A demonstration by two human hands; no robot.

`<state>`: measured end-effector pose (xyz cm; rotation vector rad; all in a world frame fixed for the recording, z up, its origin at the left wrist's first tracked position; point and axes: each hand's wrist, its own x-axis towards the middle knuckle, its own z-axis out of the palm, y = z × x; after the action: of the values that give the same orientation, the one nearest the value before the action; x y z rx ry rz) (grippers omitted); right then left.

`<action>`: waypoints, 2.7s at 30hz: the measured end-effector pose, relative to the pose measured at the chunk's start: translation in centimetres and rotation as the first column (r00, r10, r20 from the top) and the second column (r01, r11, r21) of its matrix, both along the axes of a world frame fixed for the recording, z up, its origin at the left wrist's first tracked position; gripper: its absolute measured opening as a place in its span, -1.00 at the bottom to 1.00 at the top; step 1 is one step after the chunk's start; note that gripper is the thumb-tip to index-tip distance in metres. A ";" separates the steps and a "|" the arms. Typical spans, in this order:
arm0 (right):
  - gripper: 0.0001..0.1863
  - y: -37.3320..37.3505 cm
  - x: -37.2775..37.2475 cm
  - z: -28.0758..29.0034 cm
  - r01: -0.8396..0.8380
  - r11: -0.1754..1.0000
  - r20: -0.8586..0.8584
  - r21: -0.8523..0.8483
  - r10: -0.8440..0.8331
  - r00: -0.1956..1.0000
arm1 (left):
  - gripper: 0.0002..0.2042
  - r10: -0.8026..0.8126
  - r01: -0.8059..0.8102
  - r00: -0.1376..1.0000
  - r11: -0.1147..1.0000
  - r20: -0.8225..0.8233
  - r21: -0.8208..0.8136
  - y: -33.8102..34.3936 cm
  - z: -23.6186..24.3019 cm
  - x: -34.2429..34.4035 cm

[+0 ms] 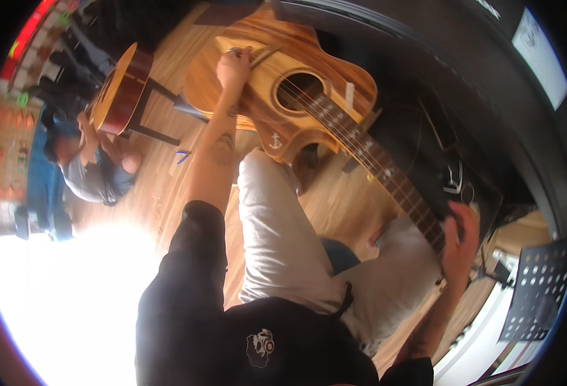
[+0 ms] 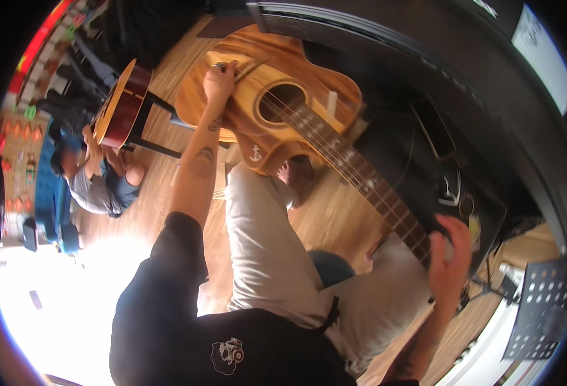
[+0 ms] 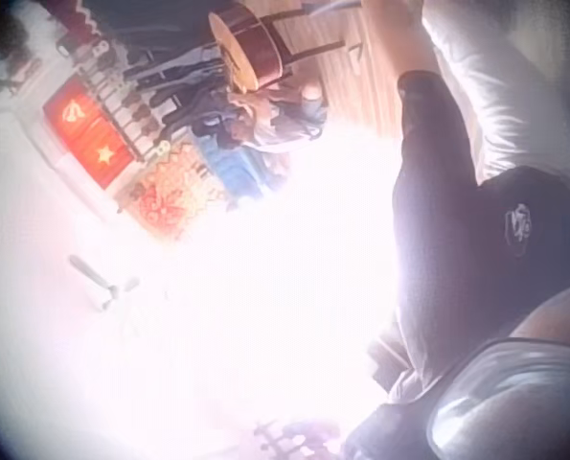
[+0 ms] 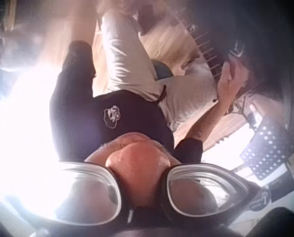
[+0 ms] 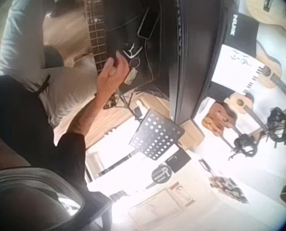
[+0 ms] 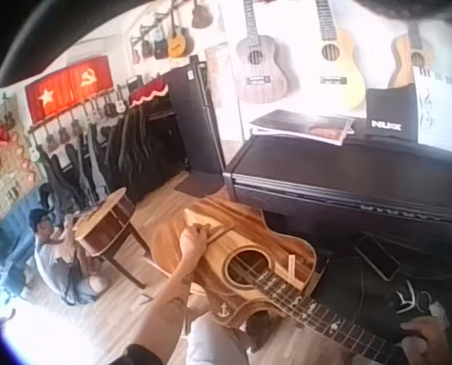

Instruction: The person sits on the floor and tunes an acoustic guitar by turning the tuning pegs on the headstock. They repeatedly pluck the strings to check the pitch and make adjustments, occasionally using a digital tuner placed on a nearby music stand.

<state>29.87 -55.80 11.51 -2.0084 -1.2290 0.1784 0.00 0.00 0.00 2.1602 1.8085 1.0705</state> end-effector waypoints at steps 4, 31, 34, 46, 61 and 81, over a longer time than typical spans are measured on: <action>-0.77 18.4 -6.6 2.1 -0.345 0.922 -0.096 0.175 0.365 0.926 | -0.59 -0.003 0.022 0.989 0.992 0.150 -0.126 -2.2 1.5 0.1; -0.79 41.8 -14.1 -6.9 -0.288 0.958 -0.136 -0.008 0.284 0.949 | -0.66 -0.543 0.598 0.799 0.670 0.258 -0.441 1.9 5.7 -2.8; -0.78 42.0 -14.2 -7.8 -0.278 0.960 -0.173 0.035 0.279 0.944 | -0.69 -0.648 0.699 0.711 0.693 0.273 -0.174 4.2 2.8 -3.8; -0.80 43.1 -14.5 -6.9 -0.284 0.959 -0.160 0.026 0.284 0.945 | -0.66 -0.370 0.576 0.766 0.759 0.527 -0.304 3.4 2.1 -5.6; -0.84 46.2 -14.7 -7.9 -0.397 0.912 -0.047 0.105 0.403 0.914 | -0.73 -0.585 0.730 0.565 0.684 0.581 -0.022 2.3 3.4 -4.5; -0.83 46.4 -14.6 -8.0 -0.420 0.907 -0.003 0.019 0.420 0.907 | -0.82 -0.440 0.619 0.638 0.781 0.632 -0.082 2.0 4.2 -2.2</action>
<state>15.23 -9.43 3.55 -1.7000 -1.6425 0.3819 -2.21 2.04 4.24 1.7276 0.8786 1.0577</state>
